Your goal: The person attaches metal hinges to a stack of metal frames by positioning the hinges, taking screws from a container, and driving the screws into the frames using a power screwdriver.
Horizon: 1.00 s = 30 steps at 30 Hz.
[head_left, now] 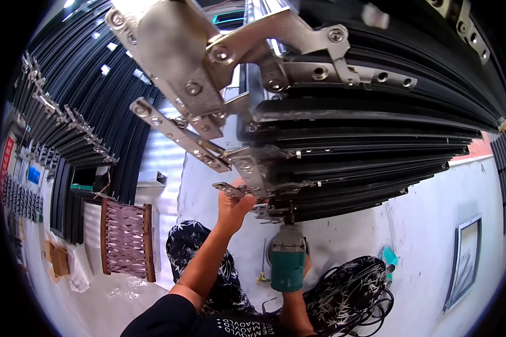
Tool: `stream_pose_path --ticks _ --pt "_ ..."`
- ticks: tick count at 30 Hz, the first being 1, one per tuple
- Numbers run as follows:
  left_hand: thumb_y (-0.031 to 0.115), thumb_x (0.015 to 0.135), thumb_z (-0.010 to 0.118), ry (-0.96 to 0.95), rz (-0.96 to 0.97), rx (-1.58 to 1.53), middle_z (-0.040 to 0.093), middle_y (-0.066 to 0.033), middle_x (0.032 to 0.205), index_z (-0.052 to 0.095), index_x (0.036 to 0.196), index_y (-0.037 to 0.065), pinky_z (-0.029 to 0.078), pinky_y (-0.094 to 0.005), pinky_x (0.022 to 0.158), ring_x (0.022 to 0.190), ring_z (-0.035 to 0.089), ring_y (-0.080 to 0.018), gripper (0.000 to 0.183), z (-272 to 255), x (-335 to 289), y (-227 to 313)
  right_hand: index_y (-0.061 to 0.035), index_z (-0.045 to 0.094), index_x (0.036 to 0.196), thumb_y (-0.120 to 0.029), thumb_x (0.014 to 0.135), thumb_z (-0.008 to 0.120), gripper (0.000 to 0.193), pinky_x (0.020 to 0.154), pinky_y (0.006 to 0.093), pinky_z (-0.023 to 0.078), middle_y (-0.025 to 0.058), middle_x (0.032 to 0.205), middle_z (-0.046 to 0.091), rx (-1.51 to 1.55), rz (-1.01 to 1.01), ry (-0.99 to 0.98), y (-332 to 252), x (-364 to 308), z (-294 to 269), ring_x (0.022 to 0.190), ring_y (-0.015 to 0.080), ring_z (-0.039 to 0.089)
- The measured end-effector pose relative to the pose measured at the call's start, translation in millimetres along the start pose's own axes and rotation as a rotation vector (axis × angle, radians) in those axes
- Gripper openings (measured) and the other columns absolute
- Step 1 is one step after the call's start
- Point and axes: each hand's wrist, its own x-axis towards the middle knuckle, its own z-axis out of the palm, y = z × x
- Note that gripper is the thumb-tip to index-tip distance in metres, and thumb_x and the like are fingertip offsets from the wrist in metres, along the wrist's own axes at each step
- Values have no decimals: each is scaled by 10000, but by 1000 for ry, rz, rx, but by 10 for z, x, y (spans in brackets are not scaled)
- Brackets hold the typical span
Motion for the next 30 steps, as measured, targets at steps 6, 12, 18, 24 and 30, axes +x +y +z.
stream_pose_path --ticks 6,12,18,24,30 --pt "304 852 677 6 -9 -41 615 -65 916 607 981 -35 487 -288 728 805 588 -143 370 66 20 49 28 624 1050 -191 962 472 281 618 283 512 56 871 663 -220 -69 -30 -75 20 14 719 135 621" --pt "360 869 647 9 31 71 617 -49 906 602 999 -36 465 -254 709 795 581 -125 420 54 -4 56 -5 590 1076 -308 925 356 412 758 334 521 111 992 641 61 60 -96 -87 63 -118 842 221 615" --pt "377 871 640 4 3 83 618 -37 901 599 1017 -31 457 -246 703 785 568 -107 435 40 -18 40 14 567 1135 -273 933 348 414 780 333 518 117 1036 632 -358 -59 -96 -263 -23 64 867 226 617" --pt "314 876 639 369 43 157 568 24 818 579 992 13 349 -216 602 684 446 -48 328 46 -142 -129 22 543 1185 -211 949 390 365 772 289 512 105 1044 629 -477 -102 -146 -326 0 63 875 182 618" --pt "90 860 455 684 -503 -531 562 -55 896 553 928 23 388 -241 611 746 497 -139 138 -283 -710 -211 14 558 1168 -189 946 446 321 739 272 514 98 1005 635 -936 -302 -277 -423 -64 50 885 148 619"
